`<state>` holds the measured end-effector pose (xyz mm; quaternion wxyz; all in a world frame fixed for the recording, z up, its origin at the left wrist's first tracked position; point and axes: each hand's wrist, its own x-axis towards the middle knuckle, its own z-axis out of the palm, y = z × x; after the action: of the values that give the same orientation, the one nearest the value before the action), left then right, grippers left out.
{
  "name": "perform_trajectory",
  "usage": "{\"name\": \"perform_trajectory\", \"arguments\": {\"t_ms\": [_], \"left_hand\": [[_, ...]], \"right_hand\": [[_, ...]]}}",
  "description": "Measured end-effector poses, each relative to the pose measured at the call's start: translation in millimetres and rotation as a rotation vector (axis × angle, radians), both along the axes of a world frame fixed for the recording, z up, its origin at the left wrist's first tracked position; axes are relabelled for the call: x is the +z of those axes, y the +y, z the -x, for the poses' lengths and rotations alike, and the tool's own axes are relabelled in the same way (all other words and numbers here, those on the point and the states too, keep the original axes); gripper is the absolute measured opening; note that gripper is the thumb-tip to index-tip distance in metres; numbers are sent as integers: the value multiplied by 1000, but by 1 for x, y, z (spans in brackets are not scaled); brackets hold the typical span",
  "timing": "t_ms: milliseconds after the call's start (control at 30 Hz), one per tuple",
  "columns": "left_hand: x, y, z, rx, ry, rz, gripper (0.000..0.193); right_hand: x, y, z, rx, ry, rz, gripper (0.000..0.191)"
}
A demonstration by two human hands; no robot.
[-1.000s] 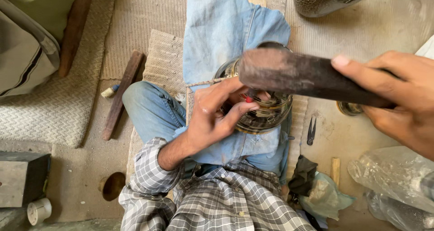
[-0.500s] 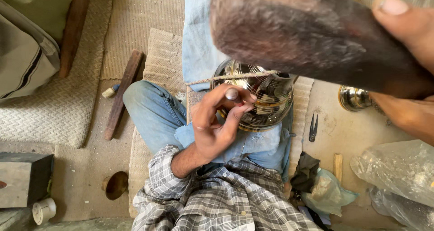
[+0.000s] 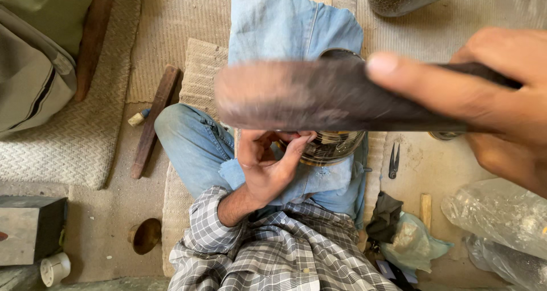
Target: The person sits cross-legged on the floor with a brass pot resting on their lap and repeatedly strikes a red-handled punch held against the pot's surface using a wooden mallet, working decorative bands around the vessel. They occasionally reposition the pot and rotate the punch between strikes.
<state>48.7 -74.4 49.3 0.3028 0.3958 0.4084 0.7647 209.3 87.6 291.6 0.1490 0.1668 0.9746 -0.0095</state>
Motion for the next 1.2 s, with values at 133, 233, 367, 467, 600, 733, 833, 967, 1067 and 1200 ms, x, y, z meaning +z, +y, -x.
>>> {"name": "perform_trajectory", "arguments": {"t_ms": [133,233,367,467,600,733,833,967,1067,1200], "left_hand": [[4,5,5,-22,-33,44,46],[11,10,14,-85,29,81,45],[21,12,20,-129,87,92,44],[27,12,19,-133,34,62,43],[30,14,20,-132,119,62,40],[32,17,29,-211,182,90,39],[35,20,37,-269,275,44,38],[38,26,48,-386,377,-33,38],[40,35,55,-358,591,-128,52],[42,49,61,-555,620,-196,50]], "right_hand": [[-5,-4,2,-56,-31,-24,94],[-7,0,-9,-48,-33,-80,94],[-11,14,-23,-46,128,-34,93],[-12,19,-24,-141,230,66,91],[-17,2,-22,-147,160,69,88],[-18,-2,-27,-209,231,120,85],[-22,2,-38,-189,166,83,91],[-42,-16,-65,-259,392,110,79],[-60,-34,-95,-288,425,78,78],[-73,-44,-133,-314,375,11,76]]}}
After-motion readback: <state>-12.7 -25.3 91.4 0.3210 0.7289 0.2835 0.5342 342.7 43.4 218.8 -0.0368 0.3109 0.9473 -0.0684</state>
